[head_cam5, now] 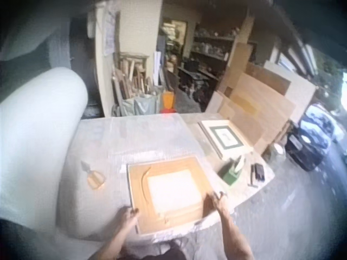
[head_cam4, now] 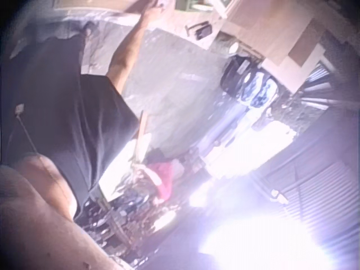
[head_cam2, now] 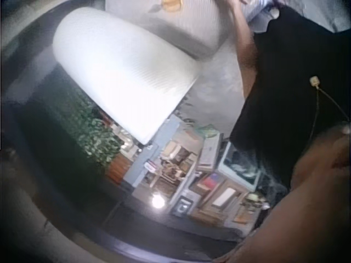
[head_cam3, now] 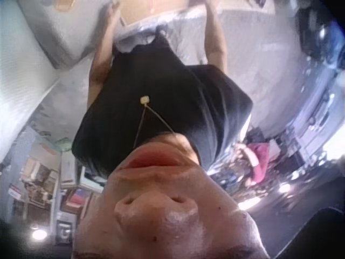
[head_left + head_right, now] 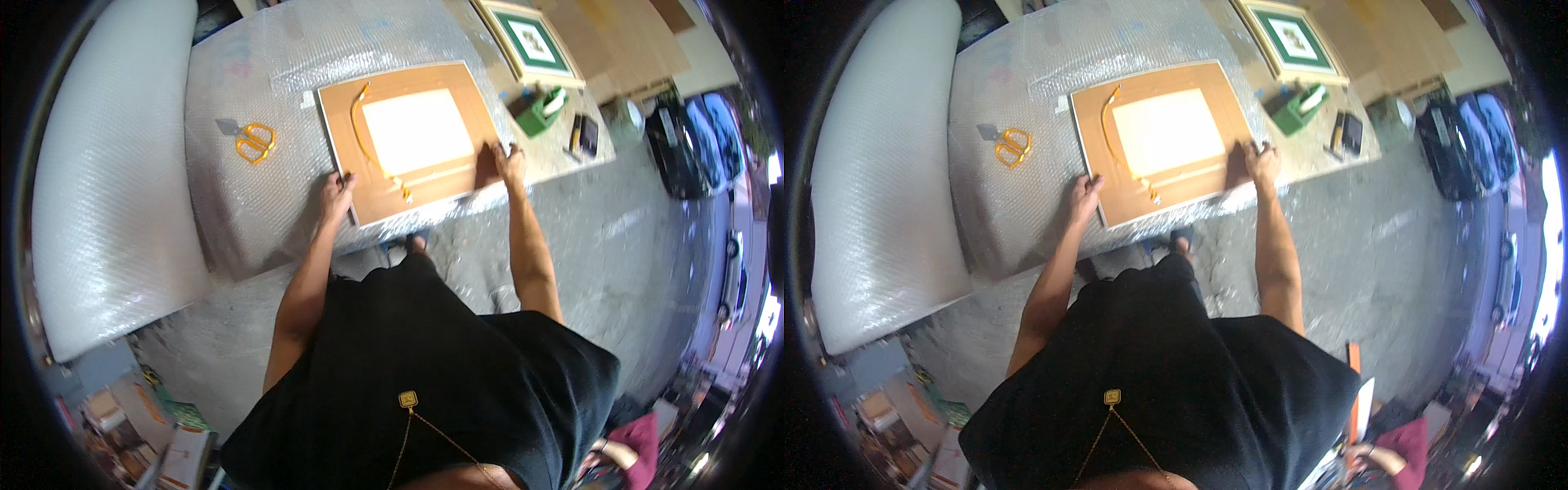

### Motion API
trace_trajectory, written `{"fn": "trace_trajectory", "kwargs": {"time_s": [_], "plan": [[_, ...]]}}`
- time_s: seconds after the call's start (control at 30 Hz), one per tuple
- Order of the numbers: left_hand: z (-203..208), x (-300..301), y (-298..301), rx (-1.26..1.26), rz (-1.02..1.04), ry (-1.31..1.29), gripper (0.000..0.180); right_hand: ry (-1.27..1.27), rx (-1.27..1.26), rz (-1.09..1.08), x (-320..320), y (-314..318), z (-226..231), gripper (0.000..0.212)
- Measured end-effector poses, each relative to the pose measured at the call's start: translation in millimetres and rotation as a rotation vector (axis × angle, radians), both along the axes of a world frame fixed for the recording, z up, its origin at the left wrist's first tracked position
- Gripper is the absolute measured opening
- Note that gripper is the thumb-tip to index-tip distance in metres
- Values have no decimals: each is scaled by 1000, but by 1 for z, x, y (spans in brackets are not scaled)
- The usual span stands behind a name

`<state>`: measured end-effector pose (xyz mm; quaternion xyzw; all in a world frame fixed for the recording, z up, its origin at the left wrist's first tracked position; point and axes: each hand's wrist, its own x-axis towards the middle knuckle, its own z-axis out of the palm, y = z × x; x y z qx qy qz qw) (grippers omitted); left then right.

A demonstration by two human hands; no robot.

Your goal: The person wraps framed artwork with bubble wrap in a workshop. They cut bubble wrap with scissors, fold it around the frame, and secure it with tape. The wrapped frame is placed aside, and the process is repeated for a second frame.

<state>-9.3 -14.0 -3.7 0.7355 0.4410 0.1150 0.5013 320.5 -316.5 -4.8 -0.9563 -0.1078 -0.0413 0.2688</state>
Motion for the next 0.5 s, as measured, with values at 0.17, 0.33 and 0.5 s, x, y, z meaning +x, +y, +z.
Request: {"fn": "trace_trajectory", "kwargs": {"time_s": [0.17,0.33,0.5], "plan": [[5,12,-31,393,280,142,51,6,89,303,-3,31,39,55],[9,-11,-65,429,326,-46,46,162,116,209,-18,4,34,61],[33,-11,-40,269,369,-1,47,275,193,181,-3,24,68,68]]}}
